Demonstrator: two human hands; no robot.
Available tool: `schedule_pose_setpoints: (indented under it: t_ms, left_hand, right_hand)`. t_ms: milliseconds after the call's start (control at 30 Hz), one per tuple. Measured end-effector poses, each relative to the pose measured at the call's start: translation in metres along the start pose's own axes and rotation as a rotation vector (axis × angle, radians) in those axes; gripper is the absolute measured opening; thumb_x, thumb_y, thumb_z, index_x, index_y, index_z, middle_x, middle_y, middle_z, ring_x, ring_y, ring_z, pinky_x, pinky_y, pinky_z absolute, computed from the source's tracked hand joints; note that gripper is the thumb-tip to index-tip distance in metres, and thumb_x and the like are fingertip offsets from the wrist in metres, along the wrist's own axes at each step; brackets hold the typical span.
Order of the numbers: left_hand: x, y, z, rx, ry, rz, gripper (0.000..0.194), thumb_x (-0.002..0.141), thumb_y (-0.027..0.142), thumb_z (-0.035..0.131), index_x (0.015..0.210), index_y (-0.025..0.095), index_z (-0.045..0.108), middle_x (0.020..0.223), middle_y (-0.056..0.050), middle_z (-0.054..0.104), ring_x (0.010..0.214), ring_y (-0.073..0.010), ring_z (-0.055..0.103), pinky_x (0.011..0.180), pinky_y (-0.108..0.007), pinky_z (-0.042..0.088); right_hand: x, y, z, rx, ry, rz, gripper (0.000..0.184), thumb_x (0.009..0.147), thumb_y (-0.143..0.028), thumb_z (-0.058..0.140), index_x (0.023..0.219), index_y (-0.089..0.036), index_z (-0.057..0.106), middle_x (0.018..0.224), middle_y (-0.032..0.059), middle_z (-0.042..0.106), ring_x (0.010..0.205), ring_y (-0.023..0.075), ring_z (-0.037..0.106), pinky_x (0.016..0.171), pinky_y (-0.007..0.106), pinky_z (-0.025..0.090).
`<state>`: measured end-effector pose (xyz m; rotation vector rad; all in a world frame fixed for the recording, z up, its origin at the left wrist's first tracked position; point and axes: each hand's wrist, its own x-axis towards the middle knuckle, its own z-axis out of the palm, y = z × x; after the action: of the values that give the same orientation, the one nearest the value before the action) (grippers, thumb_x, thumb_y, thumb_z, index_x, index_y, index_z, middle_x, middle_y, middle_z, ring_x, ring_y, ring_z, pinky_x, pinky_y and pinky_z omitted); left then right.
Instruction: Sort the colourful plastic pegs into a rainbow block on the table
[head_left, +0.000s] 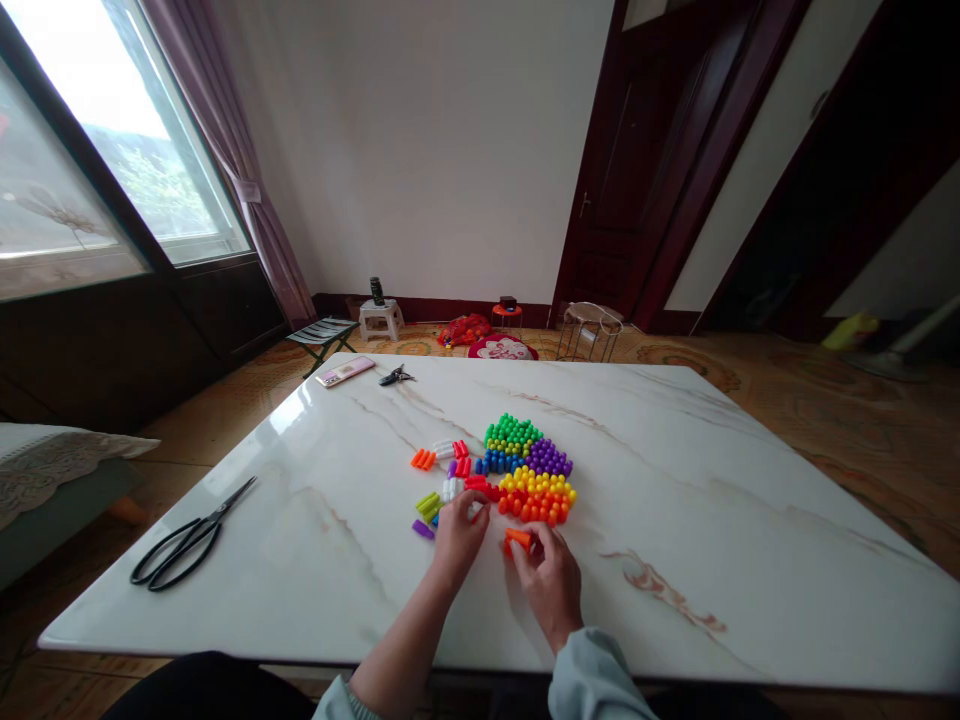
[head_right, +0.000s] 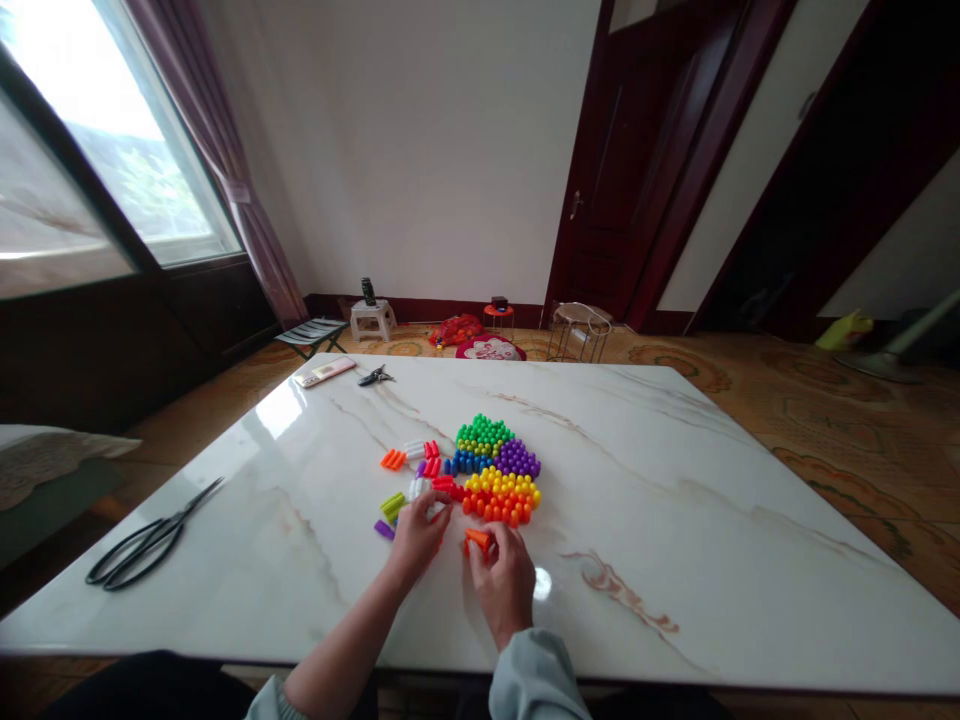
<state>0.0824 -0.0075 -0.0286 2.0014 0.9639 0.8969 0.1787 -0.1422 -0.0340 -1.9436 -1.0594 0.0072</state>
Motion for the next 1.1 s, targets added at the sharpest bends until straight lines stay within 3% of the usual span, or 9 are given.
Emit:
schedule_pose_setpoints:
  t_ms: [333,567,800,1000,1100]
  left_hand:
    - [0.028,-0.015,-0.019,0.123,0.065,-0.089,0.018,0.076,0.017,0.054,0.085,0.02,0.069,0.087,-0.004,0.073,0.079,-0.0192,0.067,0.076,-0.031,0.049]
    - [0.0,-0.018,-0.011,0.032,0.205,-0.061,0.016,0.084,0.028,0.05,0.092,0.021,0.062,0.083,-0.001,0.07,0.076,-0.0153,0.065,0.072,-0.025,0.048]
    - [-0.014,-0.01,-0.002,0.267,0.038,0.019,0.017,0.085,0.022,0.048,0.089,0.021,0.064,0.085,-0.003,0.071,0.072,-0.0165,0.065,0.065,-0.024,0.044]
    - [-0.012,-0.008,-0.004,0.271,0.059,0.015,0.017,0.086,0.021,0.047,0.09,0.021,0.064,0.083,-0.003,0.071,0.072,-0.0166,0.065,0.063,-0.024,0.043]
    - [-0.012,-0.01,-0.005,0.258,0.067,0.012,0.017,0.086,0.022,0.047,0.091,0.021,0.064,0.082,-0.003,0.071,0.07,-0.0162,0.065,0.064,-0.024,0.043]
  right_hand:
    - [0.0,0.001,0.0,0.002,-0.038,0.018,0.023,0.084,-0.041,0.054,0.087,-0.02,0.061,0.081,0.004,0.066,0.07,0.0174,0.061,0.065,0.025,0.045]
    - [0.0,0.009,0.006,0.117,0.018,0.012,0.022,0.084,-0.041,0.056,0.087,-0.02,0.06,0.08,0.0041,0.064,0.066,0.0162,0.056,0.064,0.026,0.047]
    - [-0.003,0.004,0.007,0.261,-0.091,-0.062,0.021,0.087,-0.034,0.049,0.097,-0.019,0.058,0.09,0.0073,0.064,0.077,0.0174,0.06,0.069,0.026,0.051]
    - [-0.009,0.018,-0.017,0.265,0.073,0.073,0.028,0.087,-0.033,0.046,0.106,-0.018,0.06,0.102,0.0084,0.063,0.085,0.0183,0.061,0.065,0.025,0.051]
    - [-0.009,0.037,-0.04,0.13,0.089,0.07,0.032,0.084,-0.033,0.047,0.108,-0.019,0.063,0.105,0.0084,0.064,0.088,0.0201,0.06,0.073,0.03,0.051]
